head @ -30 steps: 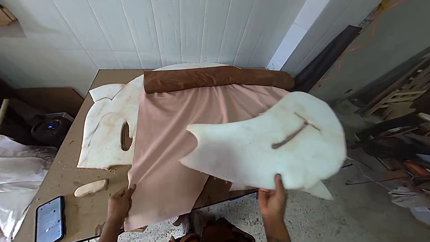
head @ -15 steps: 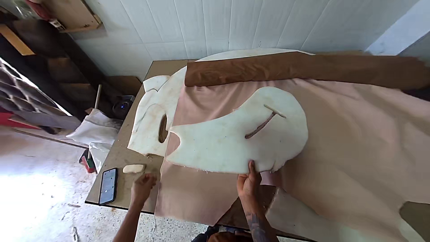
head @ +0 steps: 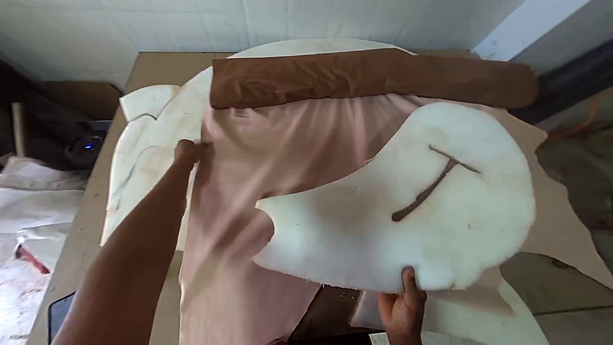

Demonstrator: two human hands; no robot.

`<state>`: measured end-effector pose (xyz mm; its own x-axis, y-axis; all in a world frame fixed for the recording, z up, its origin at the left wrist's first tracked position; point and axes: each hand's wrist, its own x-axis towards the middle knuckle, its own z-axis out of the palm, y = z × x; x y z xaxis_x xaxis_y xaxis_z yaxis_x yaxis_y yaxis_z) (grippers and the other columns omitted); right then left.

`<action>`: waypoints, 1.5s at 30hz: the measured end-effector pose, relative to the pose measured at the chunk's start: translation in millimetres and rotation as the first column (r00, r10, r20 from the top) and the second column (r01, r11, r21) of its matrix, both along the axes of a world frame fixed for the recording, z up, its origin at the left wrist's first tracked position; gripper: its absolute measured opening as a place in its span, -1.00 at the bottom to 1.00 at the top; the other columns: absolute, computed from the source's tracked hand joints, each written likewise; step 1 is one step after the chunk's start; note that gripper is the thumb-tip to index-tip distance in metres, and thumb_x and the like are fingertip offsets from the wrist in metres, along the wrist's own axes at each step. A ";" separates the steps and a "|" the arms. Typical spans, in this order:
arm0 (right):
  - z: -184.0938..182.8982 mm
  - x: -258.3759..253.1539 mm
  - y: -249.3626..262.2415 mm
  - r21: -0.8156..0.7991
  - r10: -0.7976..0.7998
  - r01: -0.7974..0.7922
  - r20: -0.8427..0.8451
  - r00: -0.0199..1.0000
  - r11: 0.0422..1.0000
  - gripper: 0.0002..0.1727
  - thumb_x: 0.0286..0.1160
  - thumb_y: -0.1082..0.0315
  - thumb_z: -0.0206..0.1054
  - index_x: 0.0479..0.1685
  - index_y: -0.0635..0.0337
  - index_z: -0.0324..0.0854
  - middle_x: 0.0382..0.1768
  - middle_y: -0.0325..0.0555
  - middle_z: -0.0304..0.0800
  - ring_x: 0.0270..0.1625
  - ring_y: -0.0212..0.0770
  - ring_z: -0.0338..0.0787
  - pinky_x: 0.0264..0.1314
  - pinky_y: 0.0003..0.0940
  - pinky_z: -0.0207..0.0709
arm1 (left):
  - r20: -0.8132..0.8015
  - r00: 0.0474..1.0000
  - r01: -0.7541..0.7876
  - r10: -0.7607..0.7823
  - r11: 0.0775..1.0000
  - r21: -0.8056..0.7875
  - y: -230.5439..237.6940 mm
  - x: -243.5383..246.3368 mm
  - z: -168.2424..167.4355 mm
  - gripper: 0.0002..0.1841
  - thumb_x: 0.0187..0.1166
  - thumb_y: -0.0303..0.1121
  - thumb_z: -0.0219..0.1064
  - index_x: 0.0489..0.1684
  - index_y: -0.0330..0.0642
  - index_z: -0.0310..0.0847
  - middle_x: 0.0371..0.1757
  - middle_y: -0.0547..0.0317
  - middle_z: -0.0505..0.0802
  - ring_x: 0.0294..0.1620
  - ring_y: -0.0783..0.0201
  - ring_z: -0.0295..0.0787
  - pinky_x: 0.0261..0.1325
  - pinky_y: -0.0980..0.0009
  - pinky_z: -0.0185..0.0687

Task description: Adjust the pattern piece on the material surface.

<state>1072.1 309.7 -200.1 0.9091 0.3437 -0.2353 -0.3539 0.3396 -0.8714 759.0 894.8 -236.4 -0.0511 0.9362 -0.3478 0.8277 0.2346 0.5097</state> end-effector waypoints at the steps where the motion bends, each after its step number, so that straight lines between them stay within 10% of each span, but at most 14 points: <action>1: 0.1 6.3 -3.6 -0.006 -0.015 0.015 0.019 1.000 1.000 -0.39 0.46 0.03 0.53 0.39 0.13 0.48 0.07 0.00 0.83 0.10 -0.10 0.88 0.22 0.03 0.79 | -0.051 0.999 0.005 -0.005 1.000 -0.009 7.5 4.6 -0.9 -0.24 0.32 0.21 0.54 0.03 -0.49 0.69 0.13 -0.57 0.75 0.23 -0.49 0.69 0.25 -0.54 0.47; 5: 2.0 26.9 2.6 -0.033 -0.068 0.070 0.062 0.996 0.997 -0.42 0.49 -0.02 0.50 0.37 0.09 0.51 0.08 -0.05 0.84 0.13 -0.13 0.87 0.25 0.01 0.77 | 0.072 0.996 0.063 -0.062 0.998 -0.020 26.3 -2.1 12.9 -0.51 0.44 -0.11 0.57 0.01 -0.45 0.75 0.09 -0.50 0.78 0.17 -0.44 0.70 0.23 -0.52 0.46; 13: -5.4 9.5 35.8 -0.018 -0.037 0.037 -0.012 0.999 0.999 -0.43 0.51 -0.01 0.48 0.37 0.12 0.51 0.08 0.01 0.82 0.13 -0.09 0.86 0.25 0.06 0.76 | 0.153 0.987 -0.033 0.042 0.998 -0.061 44.7 -31.2 -3.2 -0.56 0.45 -0.10 0.58 0.10 -0.28 0.76 0.04 -0.29 0.82 -0.01 -0.12 0.75 0.15 -0.25 0.58; 23: -14.6 -56.0 70.2 -0.012 0.074 -0.075 -0.109 0.991 0.997 -0.41 0.54 0.13 0.46 0.47 0.19 0.42 0.15 0.14 0.78 0.17 -0.01 0.84 0.29 0.12 0.73 | 0.200 0.969 0.183 -0.145 0.966 -0.183 -57.1 -81.0 17.3 -0.61 0.47 -0.10 0.57 -0.11 -0.33 0.81 -0.35 -0.11 0.82 -0.43 0.09 0.66 -0.20 0.01 0.66; 33: -63.8 -140.1 100.5 0.061 0.184 -0.175 -0.227 0.956 0.983 -0.47 0.57 0.14 0.42 0.46 0.07 0.43 0.19 -0.04 0.76 0.22 -0.15 0.79 0.30 -0.03 0.71 | 0.172 0.975 0.157 -0.143 0.985 -0.073 -98.1 -108.5 3.9 -0.55 0.51 -0.01 0.52 -0.07 -0.31 0.81 -0.11 -0.34 0.83 -0.06 -0.30 0.76 0.09 -0.46 0.57; 40: -76.9 -148.7 85.5 0.015 0.275 -0.292 -0.380 0.883 0.956 -0.50 0.63 0.28 0.38 0.47 0.24 0.39 0.12 0.20 0.74 0.02 0.06 0.84 0.09 0.02 0.77 | 0.251 0.954 0.223 -0.164 0.948 -0.228 -195.1 -162.2 24.6 -0.81 0.67 -0.32 0.39 0.08 -0.15 0.81 -0.33 0.03 0.82 -0.57 0.24 0.54 -0.49 0.25 0.49; 45: -55.9 -137.8 54.4 -0.218 0.552 -0.640 -0.351 0.756 0.737 -0.46 0.80 0.04 0.16 0.30 0.45 0.56 -0.05 0.24 0.89 -0.06 0.06 0.92 0.06 -0.03 0.82 | 0.283 0.949 0.194 -0.138 0.964 -0.181 -277.5 -178.6 37.1 -0.75 0.65 -0.30 0.41 0.12 -0.25 0.77 0.00 -0.09 0.89 -0.08 0.04 0.85 0.08 -0.04 0.77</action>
